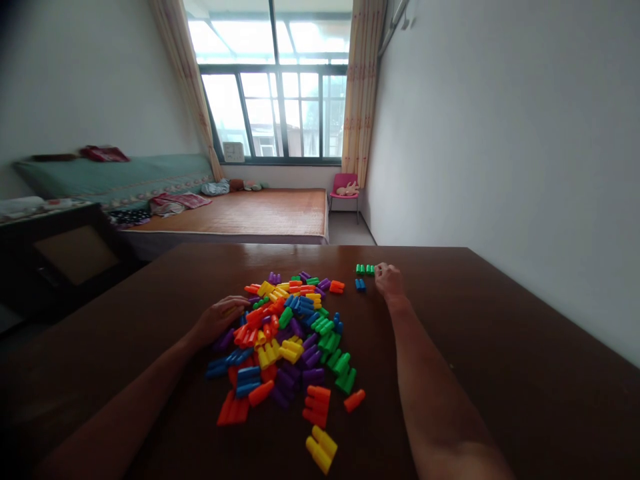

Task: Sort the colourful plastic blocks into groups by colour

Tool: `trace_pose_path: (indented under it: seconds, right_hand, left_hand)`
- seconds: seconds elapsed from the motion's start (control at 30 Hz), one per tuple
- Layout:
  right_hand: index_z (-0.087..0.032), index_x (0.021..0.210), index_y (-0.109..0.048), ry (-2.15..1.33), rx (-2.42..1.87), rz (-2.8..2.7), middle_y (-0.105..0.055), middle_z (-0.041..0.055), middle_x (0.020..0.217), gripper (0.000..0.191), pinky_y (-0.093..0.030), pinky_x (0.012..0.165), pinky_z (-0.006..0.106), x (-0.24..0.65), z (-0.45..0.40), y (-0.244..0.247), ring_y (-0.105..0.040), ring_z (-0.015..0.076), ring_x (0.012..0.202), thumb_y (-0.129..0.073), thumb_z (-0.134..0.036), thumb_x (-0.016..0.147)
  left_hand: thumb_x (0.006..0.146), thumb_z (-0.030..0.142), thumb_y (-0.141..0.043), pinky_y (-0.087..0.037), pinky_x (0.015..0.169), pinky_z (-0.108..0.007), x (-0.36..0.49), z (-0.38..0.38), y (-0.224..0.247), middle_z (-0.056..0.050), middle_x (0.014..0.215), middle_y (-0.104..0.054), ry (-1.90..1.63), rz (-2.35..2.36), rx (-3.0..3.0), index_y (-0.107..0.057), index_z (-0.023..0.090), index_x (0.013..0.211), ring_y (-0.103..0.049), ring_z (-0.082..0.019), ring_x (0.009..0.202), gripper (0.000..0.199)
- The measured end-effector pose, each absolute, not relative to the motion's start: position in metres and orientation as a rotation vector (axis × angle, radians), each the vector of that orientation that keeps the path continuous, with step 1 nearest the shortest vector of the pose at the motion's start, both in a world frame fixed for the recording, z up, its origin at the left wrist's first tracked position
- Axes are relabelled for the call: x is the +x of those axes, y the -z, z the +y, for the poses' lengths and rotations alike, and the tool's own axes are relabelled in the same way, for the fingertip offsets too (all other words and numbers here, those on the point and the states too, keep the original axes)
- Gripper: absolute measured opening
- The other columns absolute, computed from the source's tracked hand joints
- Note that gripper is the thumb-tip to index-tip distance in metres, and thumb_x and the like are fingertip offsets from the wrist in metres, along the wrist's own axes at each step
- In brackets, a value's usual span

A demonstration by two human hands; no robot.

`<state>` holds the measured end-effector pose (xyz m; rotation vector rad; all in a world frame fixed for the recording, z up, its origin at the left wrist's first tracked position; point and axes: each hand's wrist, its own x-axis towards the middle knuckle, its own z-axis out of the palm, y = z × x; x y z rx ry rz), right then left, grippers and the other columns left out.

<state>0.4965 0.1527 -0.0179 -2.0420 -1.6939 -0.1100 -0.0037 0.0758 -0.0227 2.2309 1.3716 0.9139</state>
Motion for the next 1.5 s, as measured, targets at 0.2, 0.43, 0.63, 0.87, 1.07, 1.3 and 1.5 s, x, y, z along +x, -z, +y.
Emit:
trace_pose_path:
  seconds: [0.2,0.43,0.63,0.87,1.07,1.3,1.5]
  right_hand:
    - [-0.022,0.107,-0.069,0.179,-1.865,-1.778,-0.065,0.0064,0.117,0.036,-0.039,0.094,0.034,0.514,0.152,0.035,-0.055,0.0212,0.107,-0.041,-0.014,0.087]
    - [-0.027,0.103,-0.073,0.118,-1.956,-1.86,-0.066,0.0065,0.109,0.041,-0.043,0.088,0.032,0.506,0.147,0.034,-0.054,0.0223,0.102,-0.043,-0.01,0.081]
    - [-0.032,0.118,-0.065,0.045,-2.043,-1.984,-0.059,0.0022,0.128,0.045,-0.045,0.089,0.037,0.497,0.144,0.03,-0.05,0.025,0.112,-0.039,-0.015,0.086]
    - [-0.032,0.125,-0.06,0.01,-1.98,-2.039,-0.057,0.0008,0.133,0.049,-0.043,0.096,0.038,0.479,0.148,0.028,-0.047,0.0225,0.12,-0.033,-0.014,0.089]
    - [-0.029,0.131,-0.055,-0.013,-1.925,-2.097,-0.053,0.0009,0.138,0.054,-0.04,0.099,0.039,0.474,0.155,0.034,-0.043,0.0222,0.127,-0.036,-0.01,0.085]
    - [-0.025,0.106,-0.069,0.039,-2.06,-1.802,-0.067,0.0063,0.112,0.041,-0.044,0.09,0.033,0.492,0.15,0.026,-0.056,0.0217,0.107,-0.037,-0.01,0.084]
    - [-0.027,0.114,-0.065,0.019,-2.174,-1.777,-0.06,0.0057,0.126,0.045,-0.045,0.089,0.042,0.503,0.146,0.028,-0.051,0.027,0.115,-0.038,-0.01,0.083]
  left_hand:
    - [0.088,0.049,-0.049,-0.046,0.098,-0.036,-0.004,0.075,0.022,-0.008,0.114,-0.065,-0.913,1.394,2.233,-0.07,0.023,0.103,-0.059,-0.023,0.108,0.037]
    - [0.088,0.048,-0.049,-0.046,0.098,-0.034,-0.003,0.074,0.021,-0.007,0.115,-0.065,-0.906,1.423,2.23,-0.07,0.022,0.103,-0.06,-0.023,0.108,0.036]
    - [0.089,0.048,-0.048,-0.046,0.098,-0.034,-0.004,0.075,0.022,-0.007,0.114,-0.066,-0.898,1.411,2.261,-0.07,0.022,0.103,-0.06,-0.023,0.108,0.036]
    - [0.089,0.047,-0.049,-0.047,0.098,-0.034,-0.004,0.075,0.022,-0.007,0.113,-0.066,-0.911,1.392,2.258,-0.07,0.023,0.102,-0.06,-0.023,0.108,0.035]
    - [0.089,0.045,-0.05,-0.046,0.098,-0.034,-0.005,0.076,0.024,-0.007,0.114,-0.066,-0.915,1.37,2.251,-0.07,0.022,0.103,-0.06,-0.022,0.108,0.033]
    - [0.088,0.046,-0.051,-0.047,0.097,-0.034,-0.004,0.074,0.02,-0.007,0.113,-0.066,-0.908,1.402,2.265,-0.07,0.022,0.102,-0.061,-0.022,0.107,0.034]
    - [0.088,0.047,-0.05,-0.047,0.097,-0.034,-0.004,0.074,0.021,-0.006,0.113,-0.067,-0.905,1.41,2.28,-0.07,0.023,0.102,-0.061,-0.022,0.107,0.035]
